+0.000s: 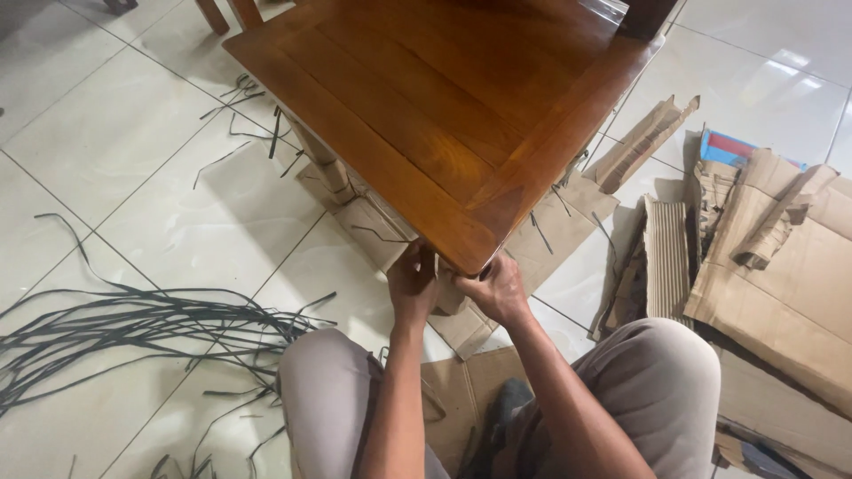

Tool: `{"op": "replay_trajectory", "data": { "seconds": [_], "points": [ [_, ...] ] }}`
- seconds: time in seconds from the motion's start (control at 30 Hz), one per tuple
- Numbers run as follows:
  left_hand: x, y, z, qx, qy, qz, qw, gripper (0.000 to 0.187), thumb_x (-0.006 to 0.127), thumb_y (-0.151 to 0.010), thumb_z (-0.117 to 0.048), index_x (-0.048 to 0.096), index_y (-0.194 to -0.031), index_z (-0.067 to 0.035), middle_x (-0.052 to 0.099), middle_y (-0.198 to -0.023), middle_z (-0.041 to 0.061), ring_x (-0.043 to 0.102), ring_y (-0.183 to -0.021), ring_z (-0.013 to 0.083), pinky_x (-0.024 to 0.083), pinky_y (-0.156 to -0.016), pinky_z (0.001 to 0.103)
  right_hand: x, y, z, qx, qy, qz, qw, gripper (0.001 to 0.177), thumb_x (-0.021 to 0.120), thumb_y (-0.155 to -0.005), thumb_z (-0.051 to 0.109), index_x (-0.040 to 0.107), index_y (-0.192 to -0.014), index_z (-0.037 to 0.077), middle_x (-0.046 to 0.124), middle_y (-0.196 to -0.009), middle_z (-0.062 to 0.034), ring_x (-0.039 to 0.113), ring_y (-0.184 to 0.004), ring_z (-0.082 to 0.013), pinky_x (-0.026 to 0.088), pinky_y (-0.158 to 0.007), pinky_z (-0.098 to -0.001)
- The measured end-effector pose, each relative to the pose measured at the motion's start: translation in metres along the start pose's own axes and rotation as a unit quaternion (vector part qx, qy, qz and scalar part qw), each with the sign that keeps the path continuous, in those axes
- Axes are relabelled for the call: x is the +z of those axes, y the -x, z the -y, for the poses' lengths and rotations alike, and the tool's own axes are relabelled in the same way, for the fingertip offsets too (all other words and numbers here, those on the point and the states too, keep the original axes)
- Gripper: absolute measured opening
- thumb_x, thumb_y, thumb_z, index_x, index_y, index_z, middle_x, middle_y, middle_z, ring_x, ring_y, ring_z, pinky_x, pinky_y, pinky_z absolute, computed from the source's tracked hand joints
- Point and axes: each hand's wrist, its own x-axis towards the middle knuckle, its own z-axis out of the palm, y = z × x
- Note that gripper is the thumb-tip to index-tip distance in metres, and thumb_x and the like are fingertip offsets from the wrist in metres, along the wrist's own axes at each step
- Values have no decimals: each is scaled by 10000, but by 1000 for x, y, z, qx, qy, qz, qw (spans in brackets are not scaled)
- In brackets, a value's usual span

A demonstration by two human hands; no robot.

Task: Wrapping a wooden chair leg with cardboard and securing it with plastic ties

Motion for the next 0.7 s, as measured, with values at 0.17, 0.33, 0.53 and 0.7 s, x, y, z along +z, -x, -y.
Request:
{"op": "replay_trajectory", "data": {
  "seconds": [0.17, 0.33, 0.53, 0.7],
  "points": [
    [-11, 16, 1, 70, -84, -12, 994, 146, 702, -929, -189, 787, -997, -91, 779, -854, 115, 767, -910, 314, 595, -829, 462, 1, -1, -7, -2, 1, -4, 1000, 306, 870, -576, 196, 718, -813, 78, 688, -705, -128, 673, -669, -221, 545, -620, -386],
    [-10, 23, 4, 18, -148, -33, 988, 117, 724, -901, -274, 747, -861, -166, 740, -736, 11, 773, -795, 219, 594, -797, 419, 1, 0, 1, -4, -2, 3, 1000, 250, 854, -590, 193, 716, -774, 94, 663, -673, -107, 665, -646, -202, 543, -604, -361],
    [5, 43, 21, 107, -194, -73, 973, 122, 640, -950, -230, 722, -918, -147, 601, -958, 107, 679, -923, 372, 537, -852, 440, 1, 7, 20, 14, 0, -9, 1000, 233, 838, -599, 199, 668, -701, 78, 566, -596, -86, 578, -610, -160, 499, -572, -325],
    [5, 43, 38, -6, -82, 12, 997, 157, 639, -892, -255, 752, -938, -157, 742, -919, 135, 723, -970, 402, 563, -852, 481, 4, 8, 18, 11, -12, -17, 1000, 228, 811, -589, 188, 696, -748, 73, 590, -628, -125, 600, -641, -181, 518, -611, -357]
  ]
}}
